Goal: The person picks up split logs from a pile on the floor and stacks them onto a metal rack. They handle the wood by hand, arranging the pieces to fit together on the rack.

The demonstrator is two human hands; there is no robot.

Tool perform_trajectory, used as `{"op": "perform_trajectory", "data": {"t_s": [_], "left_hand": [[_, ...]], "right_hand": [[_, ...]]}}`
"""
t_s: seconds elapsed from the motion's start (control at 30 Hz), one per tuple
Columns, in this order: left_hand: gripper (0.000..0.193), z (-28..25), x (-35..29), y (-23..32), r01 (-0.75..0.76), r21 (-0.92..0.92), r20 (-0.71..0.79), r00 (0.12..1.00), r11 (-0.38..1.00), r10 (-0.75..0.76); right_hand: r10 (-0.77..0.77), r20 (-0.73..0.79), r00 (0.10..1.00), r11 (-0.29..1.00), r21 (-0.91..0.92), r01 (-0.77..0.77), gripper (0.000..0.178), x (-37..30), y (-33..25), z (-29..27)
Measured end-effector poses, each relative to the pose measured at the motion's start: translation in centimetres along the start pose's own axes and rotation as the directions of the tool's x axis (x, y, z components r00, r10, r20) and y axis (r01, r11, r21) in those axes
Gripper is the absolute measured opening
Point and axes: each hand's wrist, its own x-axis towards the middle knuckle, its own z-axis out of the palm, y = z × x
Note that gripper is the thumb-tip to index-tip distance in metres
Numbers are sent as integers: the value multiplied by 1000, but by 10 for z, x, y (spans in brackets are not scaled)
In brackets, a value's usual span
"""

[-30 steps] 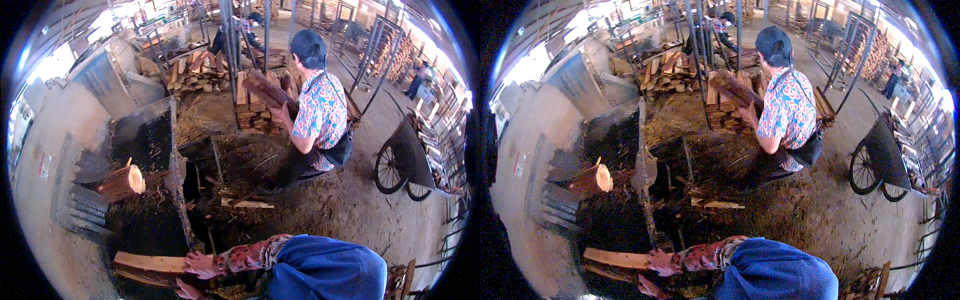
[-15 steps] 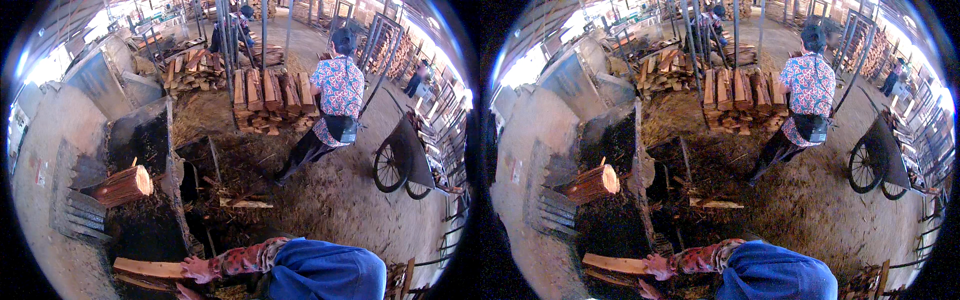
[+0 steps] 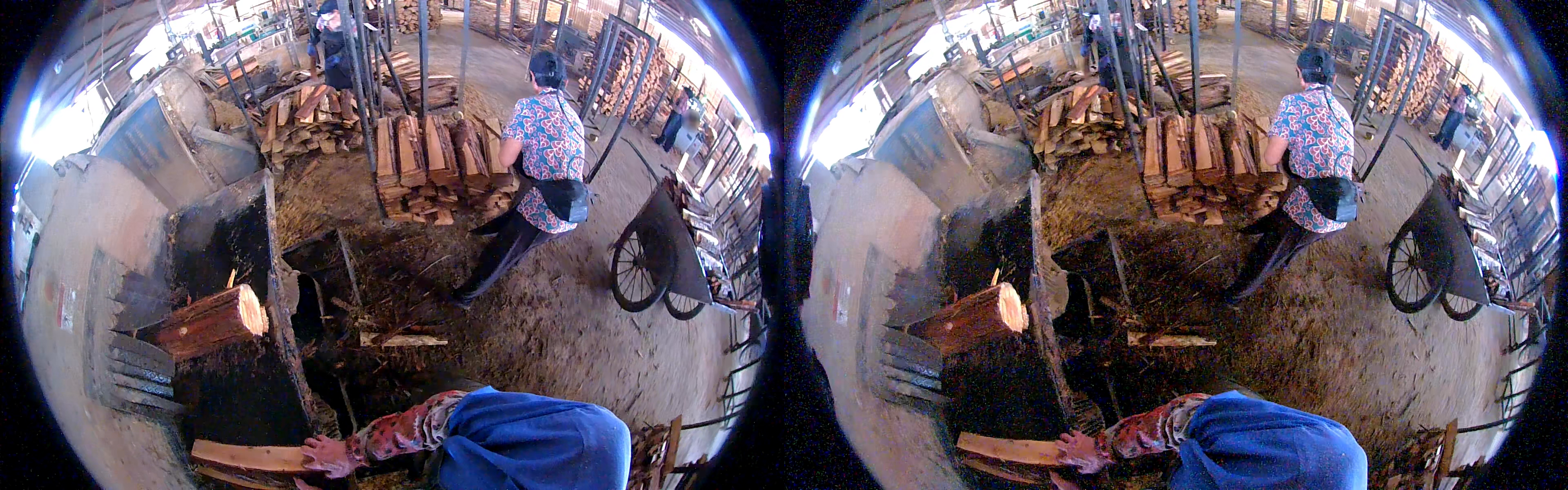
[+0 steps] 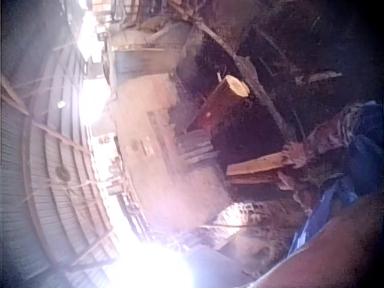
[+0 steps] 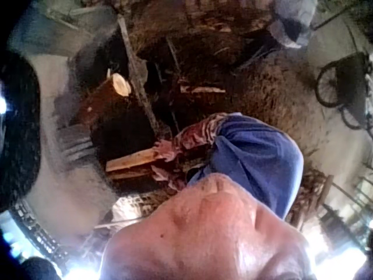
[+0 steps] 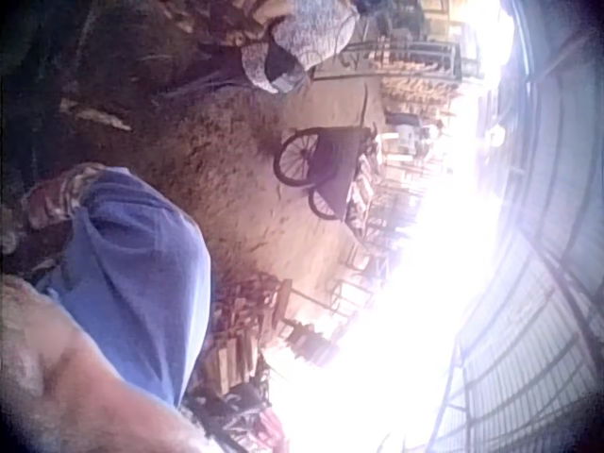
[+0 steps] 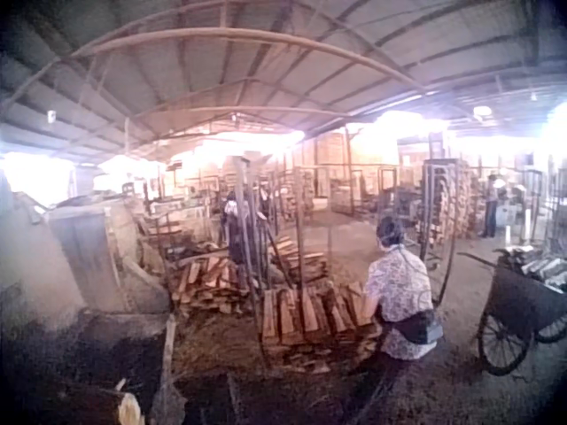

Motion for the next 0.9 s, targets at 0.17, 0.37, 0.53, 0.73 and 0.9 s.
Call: {"op": "perform_trajectory", "data": {"t_s": [0.17,0.37,0.53,0.73,0.9], "left_hand": [[36,2,0,4,32,7,-2,999,999,-32],[40,6,6,3,93,-36,43,995,995,-92],[44,0,10,2,139,-63,59,989,988,-135],[49,-10,7,3,174,-89,56,984,981,-170],[54,-5,0,15,248,-80,65,968,965,-243]], "right_hand": [[-15,-7,1000,1000,-4,15,62,0,-4,3],[2,-18,1000,1000,-21,-2,63,-2,-4,3],[-9,-10,1000,997,-78,9,60,-2,-17,-7],[-66,-140,988,986,-162,43,58,-3,-10,18],[37,79,996,986,-163,-24,62,-8,-26,-24]]}}
